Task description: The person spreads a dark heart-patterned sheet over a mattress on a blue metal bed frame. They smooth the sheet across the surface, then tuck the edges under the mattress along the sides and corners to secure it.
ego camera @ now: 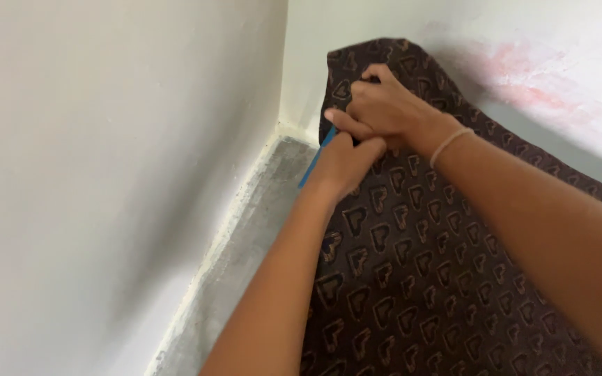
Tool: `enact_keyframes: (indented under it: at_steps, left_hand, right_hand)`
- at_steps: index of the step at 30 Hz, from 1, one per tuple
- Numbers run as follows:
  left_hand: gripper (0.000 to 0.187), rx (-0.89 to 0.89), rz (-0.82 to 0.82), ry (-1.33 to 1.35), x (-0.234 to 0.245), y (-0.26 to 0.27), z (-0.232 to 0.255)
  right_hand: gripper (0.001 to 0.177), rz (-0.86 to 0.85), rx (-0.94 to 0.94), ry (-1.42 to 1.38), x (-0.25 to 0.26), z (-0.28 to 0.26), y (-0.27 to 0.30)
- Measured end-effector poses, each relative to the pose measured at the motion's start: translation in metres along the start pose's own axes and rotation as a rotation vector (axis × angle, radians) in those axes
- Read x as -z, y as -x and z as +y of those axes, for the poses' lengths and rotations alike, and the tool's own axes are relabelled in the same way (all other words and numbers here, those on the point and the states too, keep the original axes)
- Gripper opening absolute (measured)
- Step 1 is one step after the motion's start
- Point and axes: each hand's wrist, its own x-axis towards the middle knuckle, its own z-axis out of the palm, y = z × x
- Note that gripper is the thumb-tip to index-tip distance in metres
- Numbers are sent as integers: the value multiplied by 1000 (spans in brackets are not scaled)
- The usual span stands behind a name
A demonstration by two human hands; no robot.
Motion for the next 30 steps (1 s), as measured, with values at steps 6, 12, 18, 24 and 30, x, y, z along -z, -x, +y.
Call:
enact_keyframes:
  at_steps: [6, 12, 18, 24, 30]
  left_hand:
    - [71, 235, -203, 379, 12, -10, 12]
    - [114, 401, -321, 496, 11, -24, -5]
    - [116, 427, -349, 289, 15, -10, 11]
    - [101, 369, -433, 423, 10, -15, 0]
    - [82, 353, -375, 346, 10, -17, -4]
  right_hand:
    - [77, -42, -5, -77, 10, 33, 2]
    - [75, -119, -155, 53, 3, 55, -5]
    - [62, 25, -319, -251, -24, 72, -10]
    - [79, 166, -465, -94, -42, 72, -15]
    - [38, 247, -633, 126, -33, 99, -22]
